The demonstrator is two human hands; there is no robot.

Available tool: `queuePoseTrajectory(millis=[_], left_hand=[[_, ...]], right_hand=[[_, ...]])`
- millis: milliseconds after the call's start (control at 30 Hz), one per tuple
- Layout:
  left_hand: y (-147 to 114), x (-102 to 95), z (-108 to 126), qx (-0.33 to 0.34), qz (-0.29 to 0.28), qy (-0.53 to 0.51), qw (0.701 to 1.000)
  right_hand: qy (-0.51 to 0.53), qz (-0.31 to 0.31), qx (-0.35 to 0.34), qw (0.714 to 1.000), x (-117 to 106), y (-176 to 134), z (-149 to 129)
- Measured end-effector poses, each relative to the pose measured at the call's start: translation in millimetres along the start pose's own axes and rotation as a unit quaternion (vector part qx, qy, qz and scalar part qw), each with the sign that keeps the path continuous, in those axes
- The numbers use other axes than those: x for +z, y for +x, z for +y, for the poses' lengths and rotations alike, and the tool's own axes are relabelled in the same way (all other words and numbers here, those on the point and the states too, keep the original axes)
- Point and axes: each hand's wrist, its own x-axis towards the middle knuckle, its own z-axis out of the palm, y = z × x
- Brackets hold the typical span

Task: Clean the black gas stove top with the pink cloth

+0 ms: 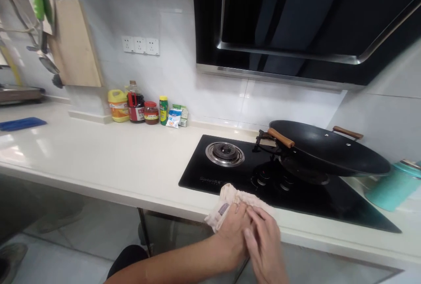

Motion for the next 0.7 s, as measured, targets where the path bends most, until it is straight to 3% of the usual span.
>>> queuePoseTrajectory(millis=[133,267,333,400,467,600,700], left_hand=[[-14.0,-16.3,-8.9,-0.017,0.004,-0.002,1.000],[-44.1,-47.2,-50.5,-0.054,0.028,0.000,0.998],[-60.7,-63.1,-80.8,-0.123,0.089,0.000,0.988],[-74.7,-74.7,-109.6,-0.214,0.168,0.016,0.962],[-84.2,-80.2,-130.5,-0.276,0.209,0.027,0.938],[-91.7,-78.8,-142.6,-0.330,0.164,-0.009,0.930],[-94.0,-75.8,-141.5,-0.336,0.125,-0.011,0.933]], right_hand=[[-0.074,-0.014,-0.023,0.997,11.9,1.0,9.4],[-0.177,-0.026,-0.073,0.981,20.3,3.4,15.5],[-0.229,-0.036,-0.089,0.969,31.8,8.7,8.1],[-0.268,-0.037,-0.094,0.958,48.9,16.2,-6.7],[-0.288,-0.047,-0.100,0.951,69.2,25.0,-26.9],[-0.273,-0.125,-0.124,0.946,106.6,42.0,-70.0],[-0.246,-0.175,-0.144,0.942,118.9,49.2,-88.2]])
